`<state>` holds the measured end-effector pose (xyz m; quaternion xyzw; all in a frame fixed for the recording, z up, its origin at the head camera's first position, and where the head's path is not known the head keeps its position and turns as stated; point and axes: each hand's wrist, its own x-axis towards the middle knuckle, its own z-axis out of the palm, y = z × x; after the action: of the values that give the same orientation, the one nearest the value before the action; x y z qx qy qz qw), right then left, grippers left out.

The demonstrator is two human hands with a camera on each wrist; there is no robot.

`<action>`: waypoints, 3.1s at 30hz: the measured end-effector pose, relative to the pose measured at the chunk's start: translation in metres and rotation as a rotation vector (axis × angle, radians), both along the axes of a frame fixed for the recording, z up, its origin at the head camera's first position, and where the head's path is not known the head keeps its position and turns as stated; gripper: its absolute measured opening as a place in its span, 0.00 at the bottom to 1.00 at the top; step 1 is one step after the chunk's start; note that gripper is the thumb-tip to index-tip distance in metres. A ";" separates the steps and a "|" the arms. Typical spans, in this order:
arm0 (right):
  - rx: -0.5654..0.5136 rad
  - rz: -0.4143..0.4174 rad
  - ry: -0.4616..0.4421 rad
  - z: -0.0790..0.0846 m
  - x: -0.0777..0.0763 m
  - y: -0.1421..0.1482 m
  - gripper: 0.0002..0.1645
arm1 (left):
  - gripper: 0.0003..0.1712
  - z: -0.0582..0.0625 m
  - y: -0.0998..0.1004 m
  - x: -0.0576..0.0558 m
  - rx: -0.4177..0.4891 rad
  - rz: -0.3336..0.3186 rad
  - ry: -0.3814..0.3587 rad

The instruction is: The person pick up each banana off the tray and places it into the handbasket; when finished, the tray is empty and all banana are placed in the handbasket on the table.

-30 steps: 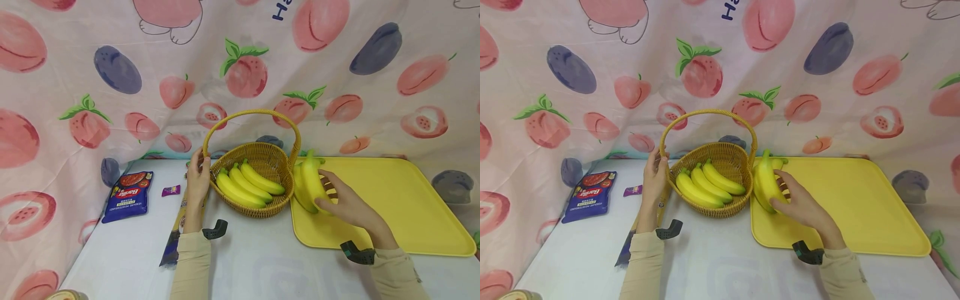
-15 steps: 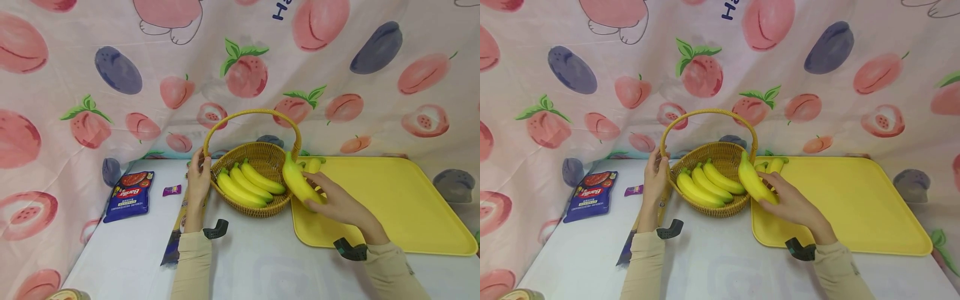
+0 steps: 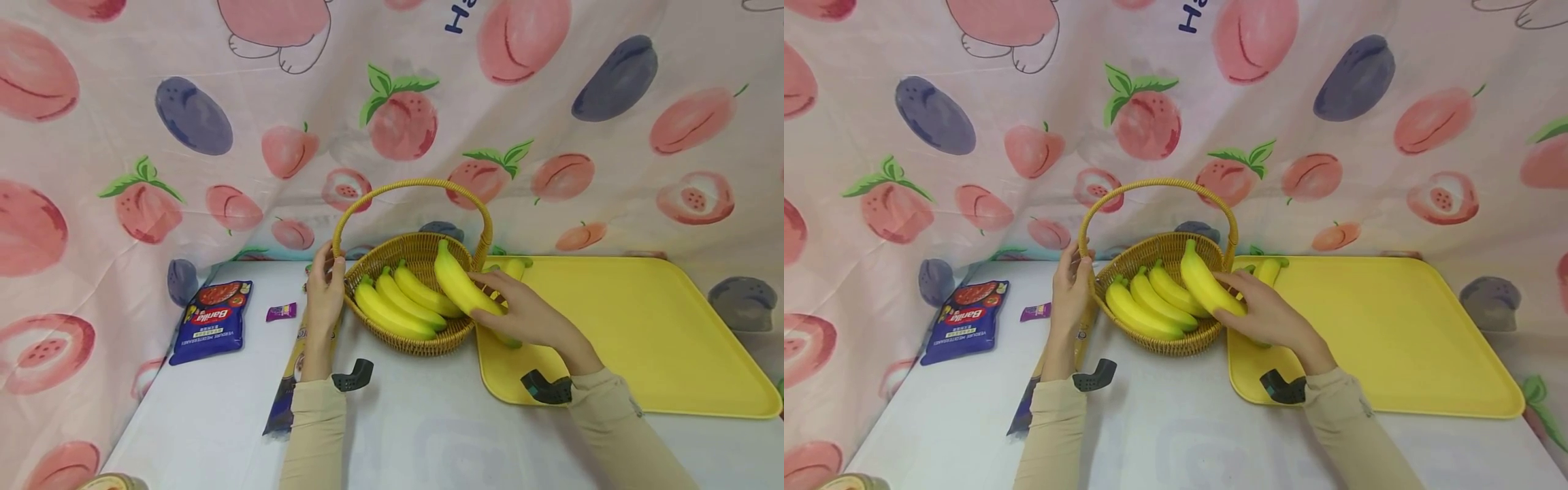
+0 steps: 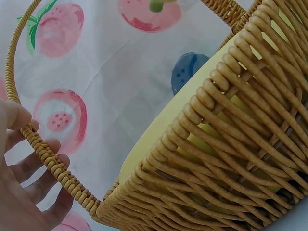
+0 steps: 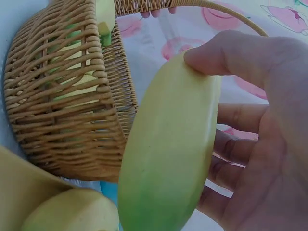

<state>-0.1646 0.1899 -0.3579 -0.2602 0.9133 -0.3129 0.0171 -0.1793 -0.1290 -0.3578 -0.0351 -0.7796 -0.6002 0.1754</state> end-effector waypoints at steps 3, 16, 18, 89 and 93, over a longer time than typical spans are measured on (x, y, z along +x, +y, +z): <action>-0.014 -0.001 -0.023 0.000 -0.005 -0.006 0.36 | 0.24 0.001 0.000 0.000 -0.004 0.003 -0.005; -0.023 0.020 -0.085 -0.006 -0.024 -0.029 0.37 | 0.24 -0.001 0.000 -0.001 0.009 0.001 0.002; -0.019 0.031 -0.084 -0.006 -0.026 -0.033 0.35 | 0.24 -0.001 0.000 -0.001 0.011 0.000 0.002; -0.099 -0.008 -0.150 -0.019 -0.038 -0.083 0.28 | 0.24 -0.008 -0.002 -0.008 0.013 0.009 -0.013; -0.174 -0.039 -0.120 -0.019 -0.032 -0.068 0.26 | 0.24 -0.001 0.000 -0.004 0.005 0.009 -0.021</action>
<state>-0.1969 0.1218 -0.3767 -0.2236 0.8849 -0.4063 0.0428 -0.1833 -0.1291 -0.3583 -0.0248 -0.7801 -0.6016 0.1699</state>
